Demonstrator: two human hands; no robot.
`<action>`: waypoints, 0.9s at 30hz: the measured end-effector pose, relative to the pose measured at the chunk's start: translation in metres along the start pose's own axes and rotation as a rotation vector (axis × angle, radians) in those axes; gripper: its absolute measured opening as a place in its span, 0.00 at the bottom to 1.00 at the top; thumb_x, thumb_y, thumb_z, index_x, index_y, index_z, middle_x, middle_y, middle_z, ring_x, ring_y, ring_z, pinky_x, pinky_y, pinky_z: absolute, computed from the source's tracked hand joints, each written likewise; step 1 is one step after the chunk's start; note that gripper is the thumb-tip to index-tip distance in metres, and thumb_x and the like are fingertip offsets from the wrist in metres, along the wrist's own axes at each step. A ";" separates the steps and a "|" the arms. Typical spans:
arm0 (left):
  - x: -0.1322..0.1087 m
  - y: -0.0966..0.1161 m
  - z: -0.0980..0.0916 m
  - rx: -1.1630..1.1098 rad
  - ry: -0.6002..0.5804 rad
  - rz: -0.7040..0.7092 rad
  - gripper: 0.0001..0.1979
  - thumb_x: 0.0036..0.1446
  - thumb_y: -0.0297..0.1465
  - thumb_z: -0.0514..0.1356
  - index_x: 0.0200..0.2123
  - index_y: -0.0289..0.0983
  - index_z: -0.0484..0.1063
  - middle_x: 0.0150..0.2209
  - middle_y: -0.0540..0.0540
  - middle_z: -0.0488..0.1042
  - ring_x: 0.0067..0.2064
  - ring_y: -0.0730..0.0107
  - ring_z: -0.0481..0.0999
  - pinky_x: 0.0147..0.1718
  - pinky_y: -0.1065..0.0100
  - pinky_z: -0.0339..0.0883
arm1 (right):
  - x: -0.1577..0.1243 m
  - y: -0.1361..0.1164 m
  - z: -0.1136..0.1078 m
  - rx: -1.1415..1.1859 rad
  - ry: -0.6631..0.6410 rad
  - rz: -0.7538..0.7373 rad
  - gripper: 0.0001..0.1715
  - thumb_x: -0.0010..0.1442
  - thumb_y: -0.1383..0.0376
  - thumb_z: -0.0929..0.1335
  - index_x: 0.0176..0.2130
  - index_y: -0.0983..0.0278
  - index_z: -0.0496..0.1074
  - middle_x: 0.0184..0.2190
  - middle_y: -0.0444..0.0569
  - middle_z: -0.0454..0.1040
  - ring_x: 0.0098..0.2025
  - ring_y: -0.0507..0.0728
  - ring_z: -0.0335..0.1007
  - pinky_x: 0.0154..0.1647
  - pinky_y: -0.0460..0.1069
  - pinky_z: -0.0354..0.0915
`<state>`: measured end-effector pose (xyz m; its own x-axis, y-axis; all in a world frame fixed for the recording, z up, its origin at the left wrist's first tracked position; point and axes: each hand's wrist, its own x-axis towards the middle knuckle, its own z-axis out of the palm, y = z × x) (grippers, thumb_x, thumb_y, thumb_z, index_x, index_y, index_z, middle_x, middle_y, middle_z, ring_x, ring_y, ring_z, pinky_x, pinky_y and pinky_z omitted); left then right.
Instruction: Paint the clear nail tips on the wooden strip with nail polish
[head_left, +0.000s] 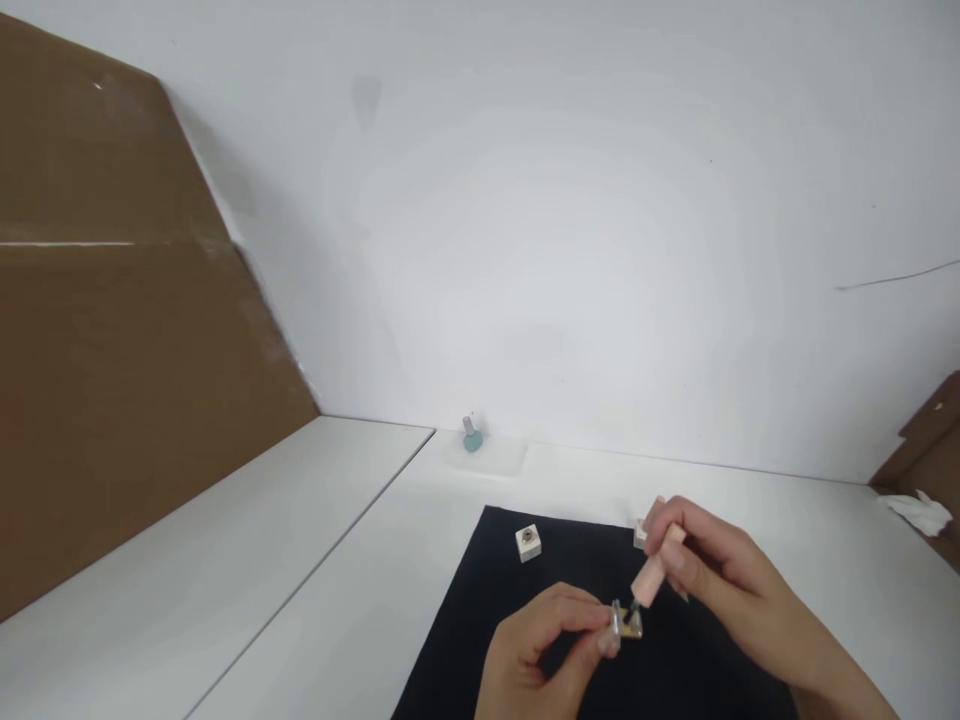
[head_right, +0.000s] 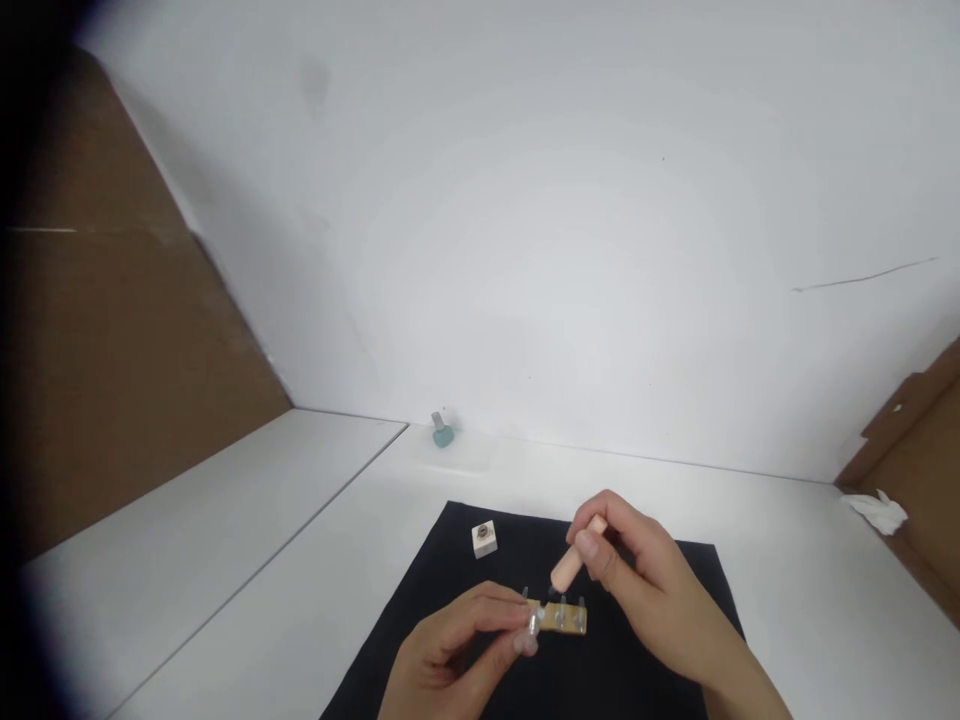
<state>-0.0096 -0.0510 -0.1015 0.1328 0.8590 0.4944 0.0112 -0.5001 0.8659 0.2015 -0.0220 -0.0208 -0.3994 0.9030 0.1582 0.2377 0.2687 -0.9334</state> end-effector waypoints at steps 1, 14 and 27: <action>0.000 -0.001 0.001 -0.014 0.008 -0.012 0.09 0.59 0.21 0.67 0.33 0.42 0.83 0.32 0.50 0.84 0.34 0.70 0.84 0.36 0.76 0.75 | -0.001 -0.002 0.000 0.003 -0.040 -0.002 0.18 0.74 0.48 0.62 0.40 0.57 0.68 0.31 0.42 0.78 0.32 0.54 0.61 0.35 0.48 0.59; 0.000 0.003 0.003 -0.044 0.040 -0.034 0.06 0.63 0.29 0.68 0.32 0.42 0.84 0.31 0.48 0.84 0.32 0.68 0.83 0.35 0.73 0.75 | 0.000 -0.005 0.001 -0.021 0.056 0.011 0.17 0.74 0.49 0.62 0.41 0.57 0.69 0.34 0.44 0.81 0.34 0.55 0.65 0.38 0.49 0.61; -0.003 -0.001 0.007 0.050 0.034 0.093 0.07 0.65 0.29 0.66 0.37 0.44 0.85 0.34 0.47 0.86 0.33 0.68 0.85 0.35 0.74 0.76 | -0.001 -0.012 0.002 -0.085 0.016 0.048 0.18 0.75 0.49 0.62 0.39 0.58 0.68 0.33 0.42 0.79 0.34 0.54 0.66 0.39 0.49 0.60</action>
<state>-0.0027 -0.0538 -0.1041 0.1020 0.8112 0.5758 0.0500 -0.5822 0.8115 0.1970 -0.0269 -0.0104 -0.3714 0.9207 0.1197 0.3307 0.2516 -0.9096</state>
